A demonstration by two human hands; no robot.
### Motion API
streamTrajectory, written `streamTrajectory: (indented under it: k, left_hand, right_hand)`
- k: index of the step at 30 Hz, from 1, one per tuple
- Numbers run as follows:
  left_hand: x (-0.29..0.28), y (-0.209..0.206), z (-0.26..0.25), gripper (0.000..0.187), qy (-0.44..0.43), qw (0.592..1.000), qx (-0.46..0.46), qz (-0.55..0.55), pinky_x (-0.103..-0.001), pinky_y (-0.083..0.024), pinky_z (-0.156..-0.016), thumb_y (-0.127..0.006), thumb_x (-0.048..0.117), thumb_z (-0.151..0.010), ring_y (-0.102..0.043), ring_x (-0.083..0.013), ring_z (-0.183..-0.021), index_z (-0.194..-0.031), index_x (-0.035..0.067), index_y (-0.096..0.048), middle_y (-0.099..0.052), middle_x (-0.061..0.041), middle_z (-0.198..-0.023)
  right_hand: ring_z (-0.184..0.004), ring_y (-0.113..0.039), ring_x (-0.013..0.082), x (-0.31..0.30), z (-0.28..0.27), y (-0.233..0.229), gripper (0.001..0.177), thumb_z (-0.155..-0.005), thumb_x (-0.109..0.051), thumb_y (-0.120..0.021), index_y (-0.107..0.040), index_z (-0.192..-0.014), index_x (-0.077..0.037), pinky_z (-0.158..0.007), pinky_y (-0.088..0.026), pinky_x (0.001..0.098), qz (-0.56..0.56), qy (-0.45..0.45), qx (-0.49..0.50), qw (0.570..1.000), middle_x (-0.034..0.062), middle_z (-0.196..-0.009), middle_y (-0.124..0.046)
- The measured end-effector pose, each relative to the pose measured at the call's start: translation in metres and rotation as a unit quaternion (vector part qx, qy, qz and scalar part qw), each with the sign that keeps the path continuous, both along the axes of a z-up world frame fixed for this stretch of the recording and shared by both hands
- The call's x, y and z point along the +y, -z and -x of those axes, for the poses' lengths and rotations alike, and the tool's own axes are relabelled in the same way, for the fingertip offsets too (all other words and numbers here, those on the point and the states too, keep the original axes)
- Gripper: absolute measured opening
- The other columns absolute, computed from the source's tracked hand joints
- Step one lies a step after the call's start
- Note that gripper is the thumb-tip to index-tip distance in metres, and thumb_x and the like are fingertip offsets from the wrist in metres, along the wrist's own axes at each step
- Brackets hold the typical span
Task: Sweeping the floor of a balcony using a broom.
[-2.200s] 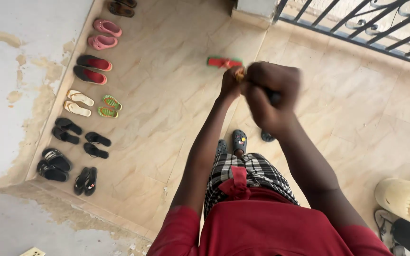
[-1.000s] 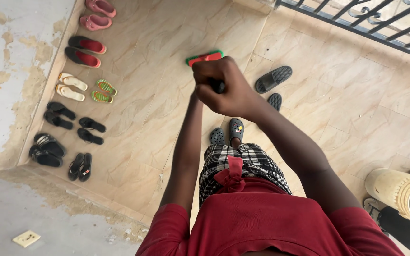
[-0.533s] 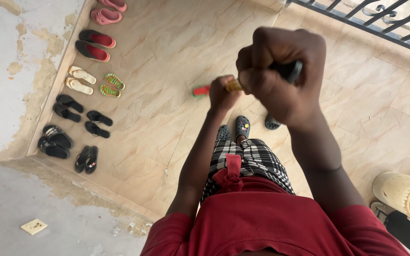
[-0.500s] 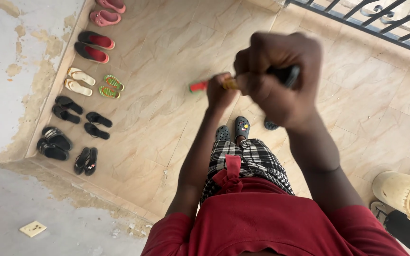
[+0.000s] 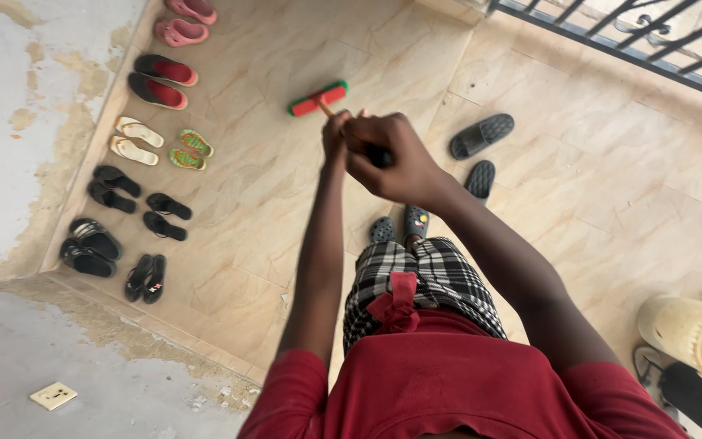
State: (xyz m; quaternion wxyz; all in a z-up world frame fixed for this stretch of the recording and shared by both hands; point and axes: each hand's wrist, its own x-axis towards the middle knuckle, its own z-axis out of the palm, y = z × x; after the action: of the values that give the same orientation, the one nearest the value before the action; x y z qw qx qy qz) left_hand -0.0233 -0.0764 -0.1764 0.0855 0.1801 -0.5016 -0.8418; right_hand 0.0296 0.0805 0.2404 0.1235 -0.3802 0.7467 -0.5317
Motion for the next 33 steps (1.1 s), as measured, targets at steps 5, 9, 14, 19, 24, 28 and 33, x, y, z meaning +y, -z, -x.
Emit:
streamTrajectory:
  k: [5,9,14,19,24,28,33]
  left_hand:
    - [0.044,-0.056,-0.048,0.043,0.048,0.862,-0.056,0.501,-0.046,-0.053,-0.071,-0.057,0.05,-0.089,-0.072,-0.0334,-0.082,-0.083,0.009,-0.07,-0.074,-0.015,-0.08]
    - [0.077,-0.066,-0.059,0.05,0.026,0.832,-0.104,0.544,-0.053,-0.051,-0.069,-0.059,0.053,-0.092,-0.069,-0.0421,-0.084,-0.105,0.006,-0.068,-0.072,-0.022,-0.085]
    - [0.062,-0.106,-0.089,0.045,0.056,0.866,-0.057,0.494,-0.048,-0.052,-0.066,-0.065,0.053,-0.085,-0.069,-0.037,-0.081,-0.08,0.008,-0.067,-0.069,-0.019,-0.08]
    - [0.016,-0.077,-0.075,0.036,-0.041,0.861,0.053,0.504,-0.044,-0.048,-0.057,-0.066,0.045,-0.086,-0.063,-0.0354,-0.072,-0.087,0.009,-0.06,-0.062,-0.013,-0.077]
    - [-0.038,-0.117,-0.045,0.043,-0.105,0.9,-0.052,0.42,-0.035,-0.046,-0.061,-0.078,0.04,-0.092,-0.052,-0.0183,-0.065,-0.077,0.011,-0.05,-0.056,-0.004,-0.069]
    - [-0.038,-0.088,-0.048,0.05,-0.031,0.926,-0.057,0.373,-0.037,-0.045,-0.06,-0.083,0.042,-0.087,-0.049,-0.0158,-0.065,-0.075,0.009,-0.047,-0.055,-0.004,-0.066]
    - [0.002,-0.087,-0.069,0.03,-0.016,0.93,-0.11,0.351,-0.037,-0.049,-0.067,-0.064,0.035,-0.098,-0.063,-0.017,-0.072,-0.081,0.012,-0.055,-0.068,-0.004,-0.075]
  right_hand:
    - [-0.062,-0.047,0.016,0.023,-0.013,-0.05,0.009,-0.086,-0.003,-0.059,-0.052,-0.082,0.002,-0.06,-0.039,0.0323,0.109,-0.042,-0.06,0.991,0.0084,-0.074,-0.05]
    - [-0.051,-0.034,0.0093,0.032,-0.012,-0.088,0.032,-0.086,-0.001,-0.059,-0.033,-0.068,-0.006,-0.053,-0.03,0.0263,0.139,-0.035,-0.158,0.977,0.0014,-0.06,-0.034]
    - [-0.061,-0.044,0.0103,0.022,-0.022,-0.107,0.032,-0.091,-0.004,-0.061,-0.036,-0.072,-0.008,-0.065,-0.047,0.0292,0.219,-0.079,-0.144,0.962,0.0015,-0.067,-0.039]
    - [-0.071,-0.056,0.0156,-0.003,-0.026,-0.08,0.023,-0.092,-0.006,-0.058,-0.042,-0.075,-0.004,-0.068,-0.047,0.0315,0.219,-0.155,-0.093,0.959,0.0048,-0.073,-0.048]
    - [-0.065,-0.041,0.0141,-0.027,-0.018,0.0,0.022,-0.095,-0.005,-0.067,-0.05,-0.082,0.0,-0.06,-0.038,0.032,0.087,-0.053,-0.034,0.994,0.0068,-0.072,-0.046]
    - [-0.062,-0.036,0.0113,-0.018,-0.013,0.019,0.015,-0.093,-0.005,-0.062,-0.05,-0.086,0.0,-0.055,-0.034,0.0315,0.01,-0.026,-0.116,0.993,0.0053,-0.066,-0.04]
    - [-0.057,-0.04,0.0084,0.013,-0.008,-0.025,0.017,-0.091,-0.008,-0.061,-0.053,-0.079,0.001,-0.052,-0.032,0.0306,0.002,-0.049,-0.074,0.996,0.0028,-0.063,-0.044]
